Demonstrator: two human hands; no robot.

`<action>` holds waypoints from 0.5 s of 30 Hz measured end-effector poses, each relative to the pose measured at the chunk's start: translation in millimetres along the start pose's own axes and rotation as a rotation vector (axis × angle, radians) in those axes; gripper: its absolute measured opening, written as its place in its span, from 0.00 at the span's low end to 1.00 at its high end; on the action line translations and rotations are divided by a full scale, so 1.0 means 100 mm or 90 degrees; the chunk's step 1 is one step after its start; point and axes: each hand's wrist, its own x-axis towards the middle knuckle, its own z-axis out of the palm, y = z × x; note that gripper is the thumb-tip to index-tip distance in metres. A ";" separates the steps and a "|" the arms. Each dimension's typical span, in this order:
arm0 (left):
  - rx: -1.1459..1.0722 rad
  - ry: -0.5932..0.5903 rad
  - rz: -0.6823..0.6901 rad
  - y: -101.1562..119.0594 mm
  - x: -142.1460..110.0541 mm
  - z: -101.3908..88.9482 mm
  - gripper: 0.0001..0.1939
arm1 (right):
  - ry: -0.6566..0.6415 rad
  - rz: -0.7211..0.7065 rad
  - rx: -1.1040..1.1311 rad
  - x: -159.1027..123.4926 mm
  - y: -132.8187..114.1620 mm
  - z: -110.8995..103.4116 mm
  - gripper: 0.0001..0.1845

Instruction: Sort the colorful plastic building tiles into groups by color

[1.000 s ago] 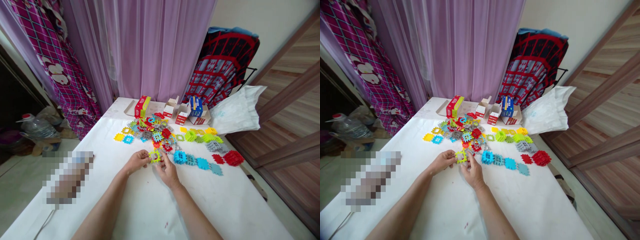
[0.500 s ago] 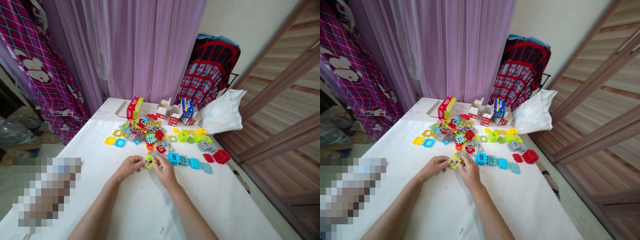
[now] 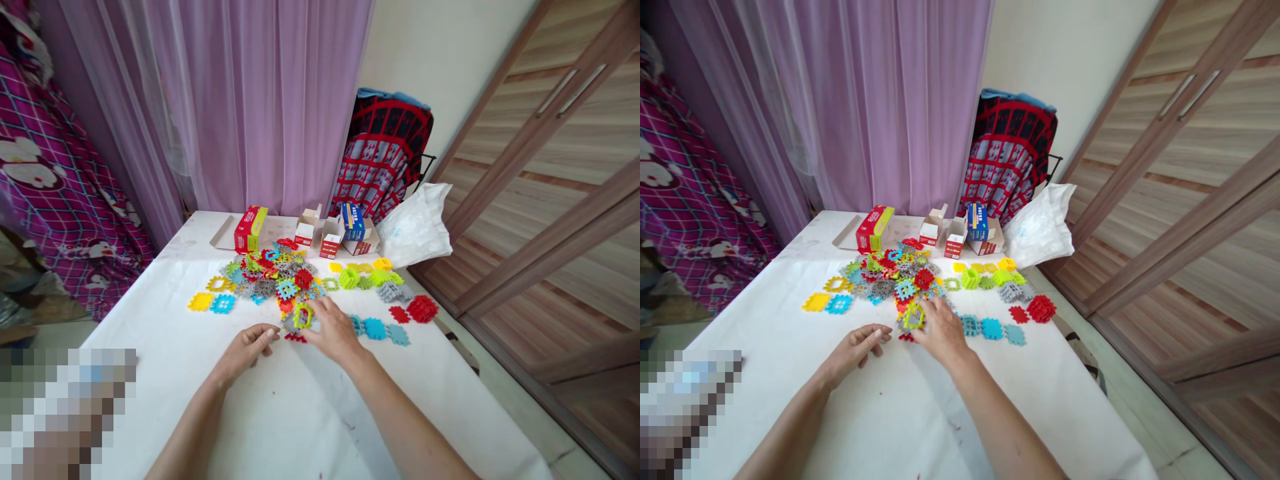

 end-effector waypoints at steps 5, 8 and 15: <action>0.011 0.027 -0.009 0.03 0.01 0.03 0.31 | -0.009 0.123 -0.118 0.47 1.09 -0.53 0.29; 0.015 0.031 -0.019 0.01 0.02 0.04 0.31 | -0.086 0.157 -0.194 0.74 1.56 -0.70 0.31; -0.004 0.046 -0.022 -0.03 0.05 0.02 0.30 | -0.108 0.126 -0.160 1.07 1.79 -0.59 0.30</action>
